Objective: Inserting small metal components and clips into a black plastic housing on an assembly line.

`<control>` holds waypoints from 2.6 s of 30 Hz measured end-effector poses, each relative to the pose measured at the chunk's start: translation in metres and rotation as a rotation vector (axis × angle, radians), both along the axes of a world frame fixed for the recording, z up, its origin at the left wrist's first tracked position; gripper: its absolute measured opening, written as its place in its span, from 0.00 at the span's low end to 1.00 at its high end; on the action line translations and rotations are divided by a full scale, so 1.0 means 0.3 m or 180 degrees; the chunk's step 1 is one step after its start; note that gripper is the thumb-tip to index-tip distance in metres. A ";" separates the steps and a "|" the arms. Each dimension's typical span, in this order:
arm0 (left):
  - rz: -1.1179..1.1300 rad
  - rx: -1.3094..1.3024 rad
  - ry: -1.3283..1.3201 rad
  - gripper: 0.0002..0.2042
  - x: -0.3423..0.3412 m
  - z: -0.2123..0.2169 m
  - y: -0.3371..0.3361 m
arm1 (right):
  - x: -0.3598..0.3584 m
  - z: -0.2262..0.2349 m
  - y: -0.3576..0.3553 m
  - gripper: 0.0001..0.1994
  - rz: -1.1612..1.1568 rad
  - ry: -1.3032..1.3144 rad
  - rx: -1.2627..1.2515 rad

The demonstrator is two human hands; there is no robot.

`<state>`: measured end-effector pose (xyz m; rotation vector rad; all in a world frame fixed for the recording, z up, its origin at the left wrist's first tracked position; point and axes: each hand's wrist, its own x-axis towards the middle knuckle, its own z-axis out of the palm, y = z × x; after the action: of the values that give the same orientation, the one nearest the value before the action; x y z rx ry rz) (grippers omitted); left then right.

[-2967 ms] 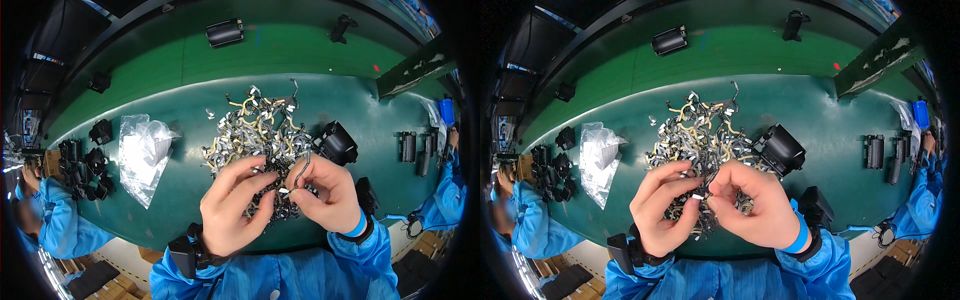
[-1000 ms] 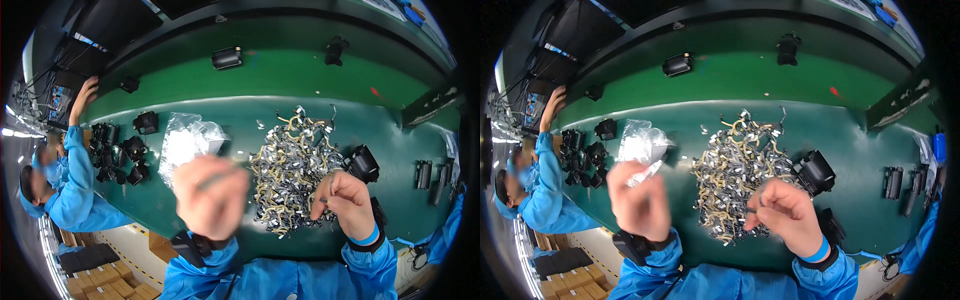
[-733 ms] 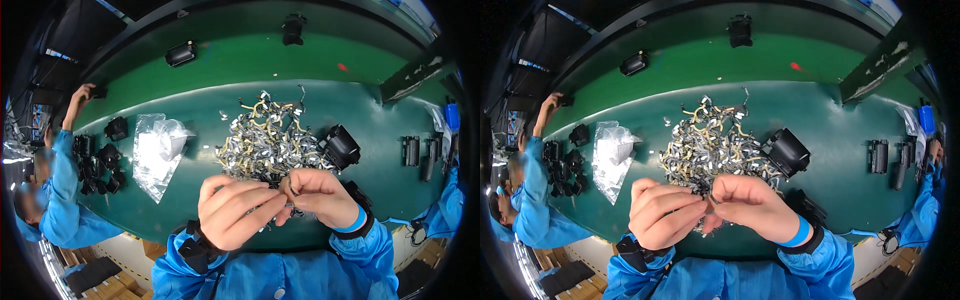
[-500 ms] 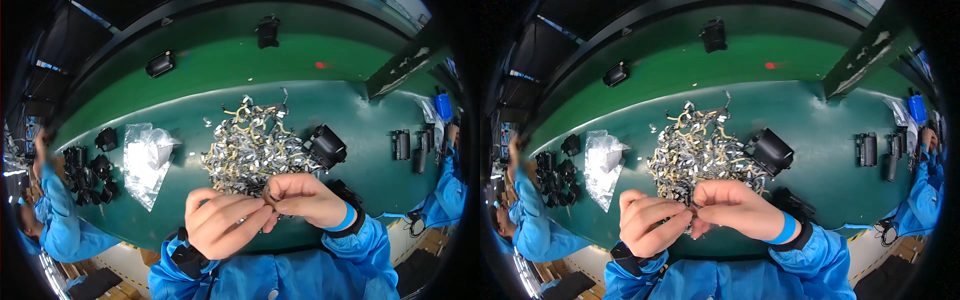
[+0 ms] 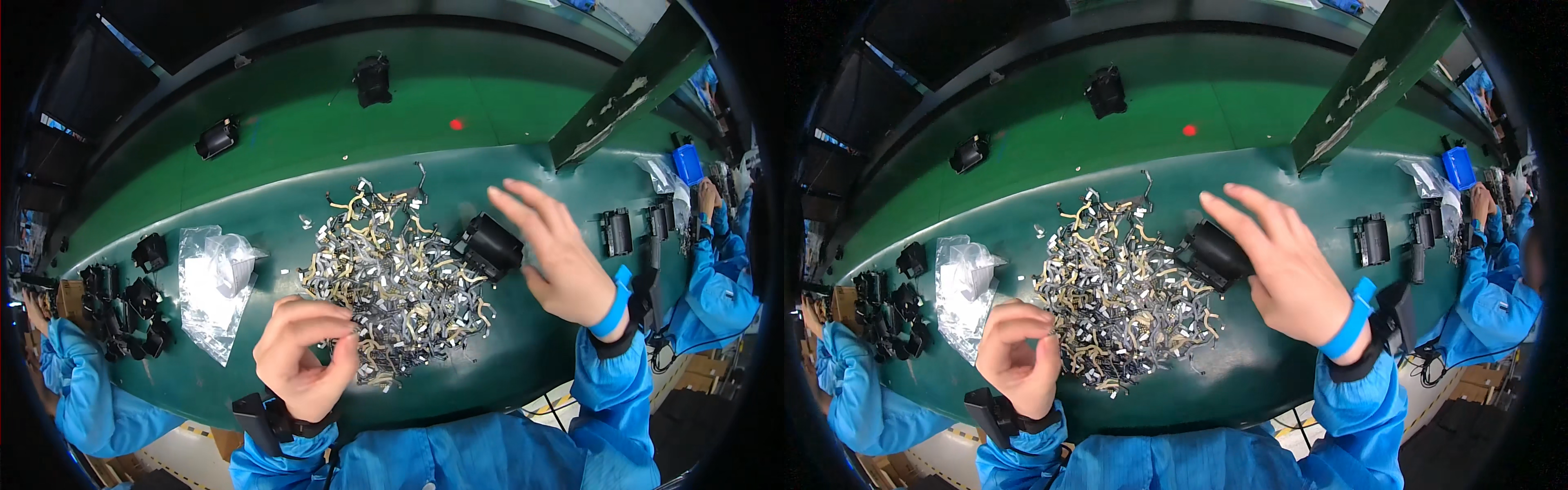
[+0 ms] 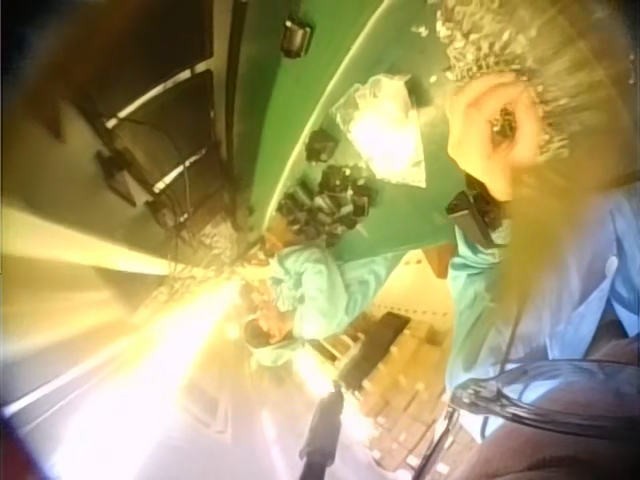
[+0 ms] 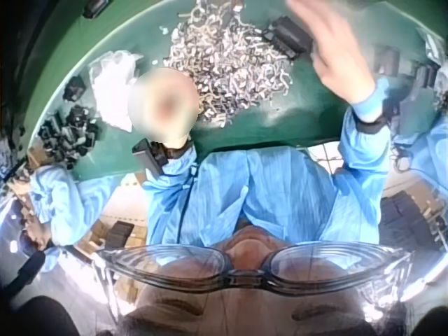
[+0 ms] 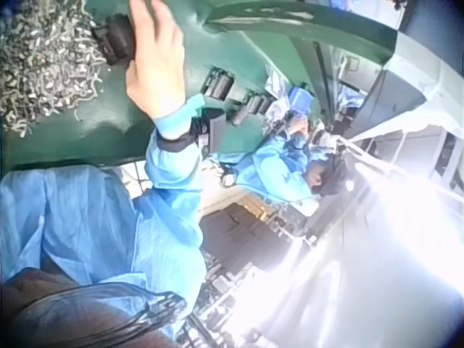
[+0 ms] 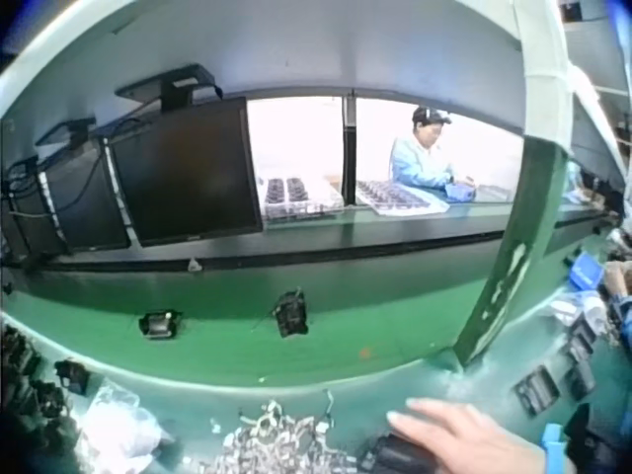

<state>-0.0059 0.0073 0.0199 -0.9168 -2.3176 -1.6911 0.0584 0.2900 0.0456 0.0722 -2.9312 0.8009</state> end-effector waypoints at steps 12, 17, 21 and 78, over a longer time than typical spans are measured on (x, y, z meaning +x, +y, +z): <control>0.0354 0.1927 -0.1405 0.04 0.026 0.019 0.070 | -0.026 -0.003 -0.071 0.36 -0.0222 0.0332 -0.0956; -0.0403 0.2600 -0.1901 0.14 0.028 -0.006 0.099 | -0.018 -0.092 -0.252 0.40 -0.0038 0.1015 -0.1543; -0.0943 0.2499 -0.2233 0.20 0.052 -0.055 0.094 | -0.013 -0.146 -0.302 0.41 -0.0193 0.1124 -0.1626; -0.0179 0.1008 -0.1644 0.22 0.080 -0.074 0.124 | -0.017 -0.183 -0.281 0.42 0.0221 0.0916 -0.3080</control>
<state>0.0181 0.0445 -0.0023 -0.5329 -2.1968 -2.4657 0.0535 0.2057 -0.0092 0.1850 -2.0145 1.9076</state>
